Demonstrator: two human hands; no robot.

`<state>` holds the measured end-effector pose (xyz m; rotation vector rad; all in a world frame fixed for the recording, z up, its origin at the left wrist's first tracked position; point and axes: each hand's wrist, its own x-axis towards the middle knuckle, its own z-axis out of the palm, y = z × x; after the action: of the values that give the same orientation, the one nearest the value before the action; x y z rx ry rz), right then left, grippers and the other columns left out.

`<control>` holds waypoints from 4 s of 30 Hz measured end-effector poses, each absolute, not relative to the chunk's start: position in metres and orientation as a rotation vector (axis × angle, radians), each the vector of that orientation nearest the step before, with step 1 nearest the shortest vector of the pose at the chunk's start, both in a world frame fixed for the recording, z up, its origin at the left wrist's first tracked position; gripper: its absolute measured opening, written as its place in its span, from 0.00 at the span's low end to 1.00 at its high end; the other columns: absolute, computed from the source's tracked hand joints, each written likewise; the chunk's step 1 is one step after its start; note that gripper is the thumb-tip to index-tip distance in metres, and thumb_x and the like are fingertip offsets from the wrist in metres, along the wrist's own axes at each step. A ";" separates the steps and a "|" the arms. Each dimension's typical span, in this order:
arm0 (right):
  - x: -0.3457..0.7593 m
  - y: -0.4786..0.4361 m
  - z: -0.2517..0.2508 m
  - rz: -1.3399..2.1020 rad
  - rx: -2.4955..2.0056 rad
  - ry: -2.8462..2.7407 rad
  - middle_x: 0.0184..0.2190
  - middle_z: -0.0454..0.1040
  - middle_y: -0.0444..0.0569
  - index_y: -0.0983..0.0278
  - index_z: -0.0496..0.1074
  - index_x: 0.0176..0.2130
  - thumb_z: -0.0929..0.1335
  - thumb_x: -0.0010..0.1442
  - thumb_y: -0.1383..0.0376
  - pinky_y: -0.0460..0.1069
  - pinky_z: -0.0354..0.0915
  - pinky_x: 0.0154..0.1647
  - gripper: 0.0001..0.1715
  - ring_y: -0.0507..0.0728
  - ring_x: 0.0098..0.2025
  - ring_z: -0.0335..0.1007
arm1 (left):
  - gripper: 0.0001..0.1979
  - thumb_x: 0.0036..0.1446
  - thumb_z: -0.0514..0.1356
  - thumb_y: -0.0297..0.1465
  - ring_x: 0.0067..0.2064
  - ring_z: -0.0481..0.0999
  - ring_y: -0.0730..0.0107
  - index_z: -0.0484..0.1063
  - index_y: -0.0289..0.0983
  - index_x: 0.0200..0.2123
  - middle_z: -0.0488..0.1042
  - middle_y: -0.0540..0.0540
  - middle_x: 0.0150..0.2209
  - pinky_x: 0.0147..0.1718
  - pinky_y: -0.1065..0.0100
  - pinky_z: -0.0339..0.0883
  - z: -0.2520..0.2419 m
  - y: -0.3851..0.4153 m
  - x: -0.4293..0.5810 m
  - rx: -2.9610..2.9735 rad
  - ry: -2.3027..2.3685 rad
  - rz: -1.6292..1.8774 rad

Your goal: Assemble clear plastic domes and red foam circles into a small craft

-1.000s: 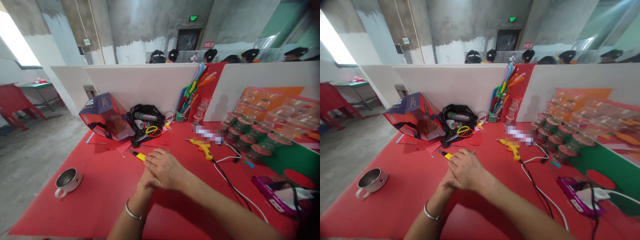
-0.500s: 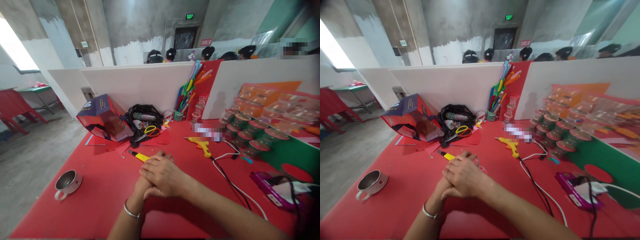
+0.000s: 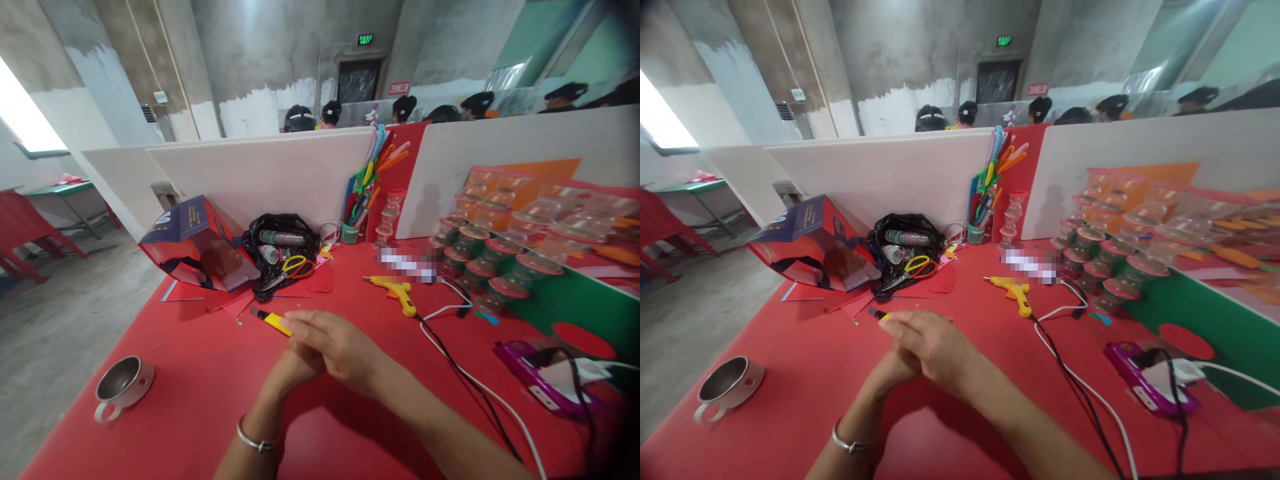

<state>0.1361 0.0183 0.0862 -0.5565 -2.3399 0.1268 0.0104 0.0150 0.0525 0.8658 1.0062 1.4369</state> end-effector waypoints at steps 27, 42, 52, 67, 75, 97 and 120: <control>0.235 -0.045 -0.006 0.661 -1.462 -1.697 0.41 0.82 0.52 0.62 0.79 0.45 0.66 0.62 0.55 0.53 0.77 0.39 0.20 0.62 0.41 0.81 | 0.20 0.45 0.73 0.40 0.38 0.77 0.64 0.81 0.37 0.40 0.79 0.40 0.37 0.43 0.62 0.69 0.036 0.024 0.024 1.165 0.724 0.932; 0.196 -0.003 -0.012 0.731 -1.484 -1.808 0.47 0.79 0.56 0.63 0.78 0.47 0.62 0.61 0.60 0.58 0.70 0.53 0.22 0.63 0.49 0.77 | 0.22 0.49 0.70 0.41 0.29 0.77 0.70 0.76 0.36 0.45 0.78 0.45 0.31 0.27 0.71 0.68 0.042 0.032 0.005 0.985 0.790 1.296; 0.198 0.001 -0.016 0.596 -1.479 -1.710 0.45 0.80 0.55 0.62 0.78 0.46 0.62 0.59 0.54 0.56 0.70 0.48 0.24 0.62 0.47 0.77 | 0.25 0.46 0.71 0.42 0.26 0.75 0.73 0.72 0.36 0.44 0.76 0.48 0.30 0.23 0.73 0.67 0.043 0.037 0.004 0.773 0.932 1.483; 0.186 0.000 0.005 0.595 -1.434 -1.677 0.36 0.81 0.51 0.60 0.79 0.37 0.64 0.61 0.49 0.49 0.70 0.39 0.22 0.59 0.38 0.77 | 0.23 0.43 0.73 0.38 0.27 0.74 0.74 0.73 0.36 0.41 0.76 0.47 0.32 0.26 0.73 0.68 0.041 0.036 0.010 0.555 0.728 1.405; 0.254 0.072 0.023 0.031 -2.218 -1.667 0.54 0.73 0.58 0.64 0.69 0.57 0.60 0.63 0.52 0.56 0.65 0.54 0.29 0.64 0.56 0.70 | 0.24 0.40 0.74 0.35 0.30 0.77 0.70 0.73 0.35 0.41 0.77 0.45 0.34 0.26 0.72 0.68 0.043 0.036 0.011 0.478 0.661 1.348; 0.300 0.121 0.002 0.240 -2.482 -1.341 0.40 0.79 0.65 0.60 0.78 0.37 0.65 0.45 0.37 0.63 0.67 0.32 0.34 0.76 0.41 0.76 | 0.22 0.42 0.74 0.33 0.30 0.76 0.71 0.75 0.33 0.40 0.77 0.45 0.33 0.27 0.71 0.70 0.035 0.033 0.018 0.494 0.636 1.354; 0.291 0.104 -0.006 0.129 -2.220 -1.628 0.24 0.78 0.51 0.59 0.76 0.28 0.65 0.54 0.48 0.51 0.67 0.29 0.20 0.63 0.31 0.77 | 0.20 0.43 0.74 0.34 0.29 0.75 0.73 0.76 0.35 0.39 0.78 0.46 0.34 0.29 0.71 0.71 0.042 0.024 0.022 0.522 0.541 1.242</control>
<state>0.2913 0.1037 -0.0057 -2.2196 -1.6279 0.1287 0.0223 0.0240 0.0416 0.5225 0.5406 1.2417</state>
